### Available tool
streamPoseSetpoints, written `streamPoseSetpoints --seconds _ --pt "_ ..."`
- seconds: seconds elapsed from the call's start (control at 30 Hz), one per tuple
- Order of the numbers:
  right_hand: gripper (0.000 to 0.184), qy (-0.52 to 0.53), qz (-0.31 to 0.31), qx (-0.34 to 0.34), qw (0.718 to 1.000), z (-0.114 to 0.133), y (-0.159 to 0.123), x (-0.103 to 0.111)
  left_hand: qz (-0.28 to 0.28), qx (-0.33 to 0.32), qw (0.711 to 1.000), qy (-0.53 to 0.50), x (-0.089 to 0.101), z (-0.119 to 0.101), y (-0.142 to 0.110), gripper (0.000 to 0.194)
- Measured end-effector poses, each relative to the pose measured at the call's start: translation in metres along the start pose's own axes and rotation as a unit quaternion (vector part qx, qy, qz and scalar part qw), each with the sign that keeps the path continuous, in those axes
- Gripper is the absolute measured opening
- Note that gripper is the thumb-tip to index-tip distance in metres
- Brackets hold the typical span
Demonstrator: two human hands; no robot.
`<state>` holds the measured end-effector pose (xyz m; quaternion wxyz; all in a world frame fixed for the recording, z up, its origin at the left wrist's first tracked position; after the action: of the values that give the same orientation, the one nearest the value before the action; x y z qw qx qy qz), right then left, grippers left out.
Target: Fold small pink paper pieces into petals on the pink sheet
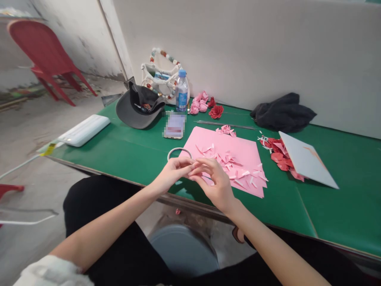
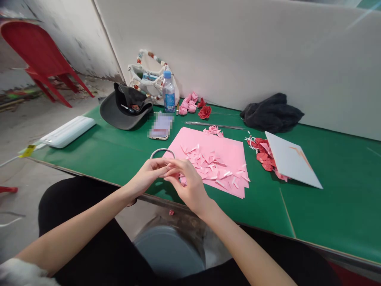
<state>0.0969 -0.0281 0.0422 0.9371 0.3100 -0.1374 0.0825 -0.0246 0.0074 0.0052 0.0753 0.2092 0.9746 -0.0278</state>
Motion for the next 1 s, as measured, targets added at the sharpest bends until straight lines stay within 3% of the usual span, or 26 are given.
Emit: streamPoseSetpoints --seconds 0.13,0.3,0.43,0.53,0.67,0.8,1.0 --pt "0.049 -0.039 -0.046 -0.014 0.998 0.003 0.005 0.012 -0.026 -0.017 0.997 0.068 0.003 -0.004 -0.001 0.028" --pt "0.050 -0.071 -0.001 -0.073 0.995 -0.004 0.009 0.017 -0.031 -0.039 0.984 0.169 0.000 -0.010 -0.005 0.025" --pt "0.048 -0.027 -0.010 -0.119 0.992 -0.011 0.009 0.022 -0.025 -0.035 0.994 0.104 0.000 -0.014 -0.006 0.034" --pt "0.047 0.004 -0.063 -0.143 0.988 -0.013 0.007 0.026 -0.003 -0.035 0.999 0.024 -0.003 -0.016 -0.007 0.041" --pt "0.043 0.006 -0.130 -0.153 0.980 -0.012 0.000 0.023 0.016 -0.029 0.999 0.035 -0.010 -0.006 -0.007 0.049" --pt "0.041 0.045 -0.136 -0.170 0.975 -0.016 -0.004 0.015 0.006 -0.008 1.000 -0.004 -0.012 0.004 -0.004 0.029" --pt "0.042 0.086 -0.129 -0.194 0.969 -0.025 0.000 0.020 -0.035 0.003 0.999 0.009 -0.006 -0.002 -0.003 0.030"
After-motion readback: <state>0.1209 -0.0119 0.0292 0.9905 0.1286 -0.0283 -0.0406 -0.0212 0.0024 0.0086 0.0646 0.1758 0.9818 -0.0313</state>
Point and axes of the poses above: each hand's wrist, its own y-axis towards the middle knuckle, its own x-axis out of the back of the hand, z = x × y, the point moved 6 cm from there along y, towards the middle knuckle
